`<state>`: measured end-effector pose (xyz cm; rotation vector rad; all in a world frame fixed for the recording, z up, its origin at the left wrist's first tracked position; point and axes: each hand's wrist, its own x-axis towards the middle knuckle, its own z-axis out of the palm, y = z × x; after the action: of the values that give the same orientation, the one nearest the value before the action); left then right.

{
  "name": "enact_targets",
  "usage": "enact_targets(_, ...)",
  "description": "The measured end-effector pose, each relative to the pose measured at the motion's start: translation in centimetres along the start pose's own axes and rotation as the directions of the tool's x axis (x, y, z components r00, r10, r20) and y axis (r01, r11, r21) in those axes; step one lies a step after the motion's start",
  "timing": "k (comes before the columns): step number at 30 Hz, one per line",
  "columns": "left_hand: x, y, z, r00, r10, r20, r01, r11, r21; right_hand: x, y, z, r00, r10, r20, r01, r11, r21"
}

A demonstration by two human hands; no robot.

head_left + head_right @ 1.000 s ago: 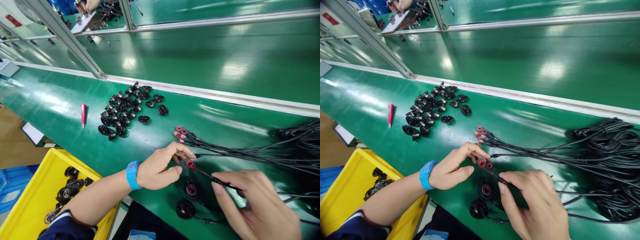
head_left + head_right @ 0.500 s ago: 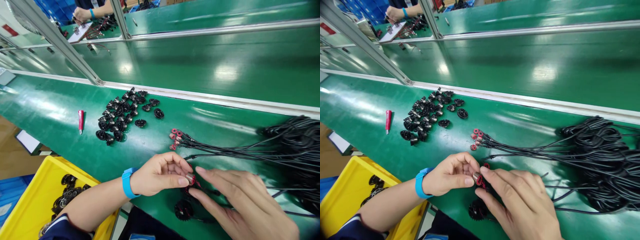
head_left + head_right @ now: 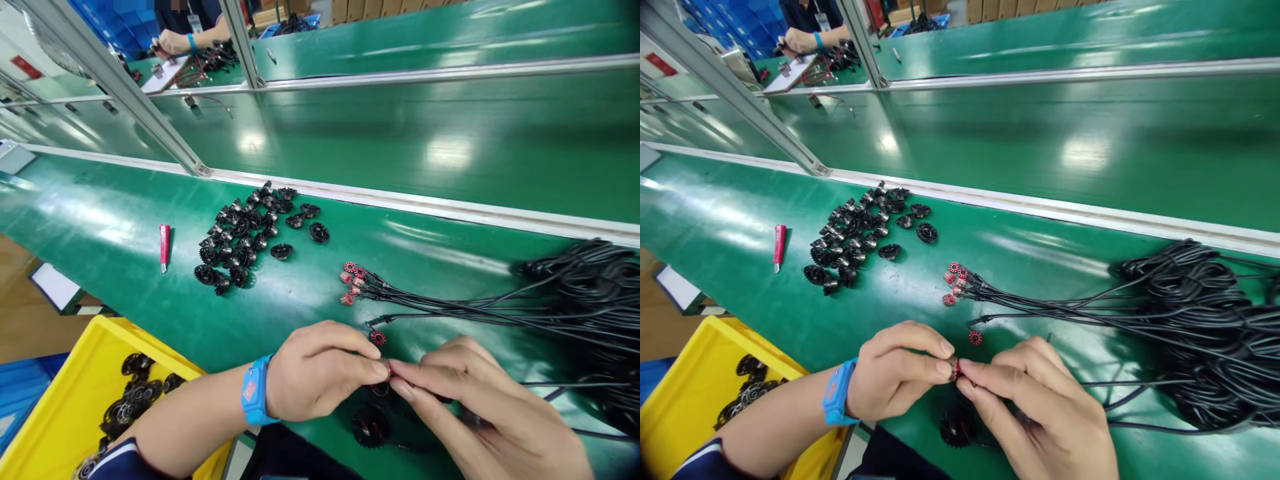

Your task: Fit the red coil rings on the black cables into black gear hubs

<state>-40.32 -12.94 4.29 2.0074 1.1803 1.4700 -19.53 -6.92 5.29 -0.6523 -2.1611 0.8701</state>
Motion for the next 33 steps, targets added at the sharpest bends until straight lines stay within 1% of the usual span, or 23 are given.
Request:
enact_targets(2,-0.2,-0.3,0.2,0.992,0.125,-0.012,-0.124,0.990,0.072,0.0,0.0,0.1,1.000,0.016,0.009,-0.016,0.999,0.050)
enact_targets(3,-0.4,-0.4,0.3,0.986,0.166,-0.011,-0.165,0.982,0.091,-0.1,-0.1,0.2,1.000,0.018,0.011,-0.018,0.998,0.063)
enact_targets(4,-0.5,-0.5,0.5,0.982,0.186,-0.010,-0.185,0.978,0.093,-0.1,-0.1,0.2,1.000,0.018,0.008,-0.018,0.998,0.065)
enact_targets(5,-0.6,-0.5,0.6,0.983,0.182,-0.015,-0.180,0.981,0.076,-0.3,-0.2,0.3,1.000,0.011,-0.002,-0.011,0.998,0.058)
enact_targets(7,-0.8,-0.3,0.8,0.993,0.108,-0.050,-0.108,0.994,-0.003,-0.5,-0.3,0.3,1.000,-0.009,-0.018,0.010,1.000,0.028)
enact_targets(9,-0.8,0.2,0.9,0.996,-0.029,-0.081,0.022,0.996,-0.092,-0.8,-0.4,0.4,0.999,-0.038,-0.031,0.038,0.999,-0.001)
enact_targets(10,-0.7,0.4,0.9,0.991,-0.104,-0.083,0.093,0.988,-0.126,-0.9,-0.3,0.4,0.998,-0.054,-0.034,0.053,0.998,-0.013)
enact_targets(12,-0.4,0.8,0.8,0.973,-0.225,-0.047,0.214,0.961,-0.175,-1.1,-0.2,0.4,0.995,-0.091,-0.044,0.089,0.995,-0.041)
enact_targets(13,-0.2,1.0,0.6,0.965,-0.262,-0.017,0.253,0.948,-0.192,-1.1,-0.1,0.4,0.993,-0.108,-0.047,0.105,0.993,-0.058)
enact_targets(15,0.0,1.1,0.4,0.955,-0.295,0.023,0.292,0.929,-0.228,-1.0,0.0,0.4,0.992,-0.117,-0.037,0.114,0.990,-0.079)
enact_targets(17,0.1,1.0,0.3,0.953,-0.304,0.015,0.298,0.923,-0.241,-0.8,0.1,0.4,0.997,-0.075,-0.026,0.073,0.995,-0.073)
enact_targets(19,0.1,0.9,0.3,0.965,-0.262,-0.012,0.253,0.943,-0.215,-0.6,0.2,0.3,0.999,-0.053,-0.008,0.052,0.997,-0.048)
enact_targets(21,0.0,0.7,0.2,0.985,-0.174,-0.017,0.169,0.972,-0.161,-0.5,0.2,0.3,0.998,-0.064,0.019,0.065,0.997,-0.033)
enact_targets(23,0.0,0.6,0.2,0.995,-0.096,0.006,0.096,0.989,-0.114,-0.5,0.3,0.2,0.995,-0.093,0.036,0.094,0.995,-0.033)
enact_targets(26,-0.1,0.5,-0.1,0.999,-0.012,0.053,0.016,0.998,-0.066,-0.6,0.5,0.2,0.992,-0.116,0.043,0.119,0.990,-0.073)
enact_targets(29,-0.3,0.3,-0.2,0.998,0.024,0.061,-0.021,0.998,-0.052,-0.9,0.5,0.2,0.992,-0.113,0.049,0.118,0.987,-0.107)
enact_targets(33,-0.5,0.2,-0.3,0.997,0.005,0.071,-0.001,0.999,-0.053,-1.1,0.6,0.3,0.994,-0.100,0.041,0.104,0.991,-0.090)
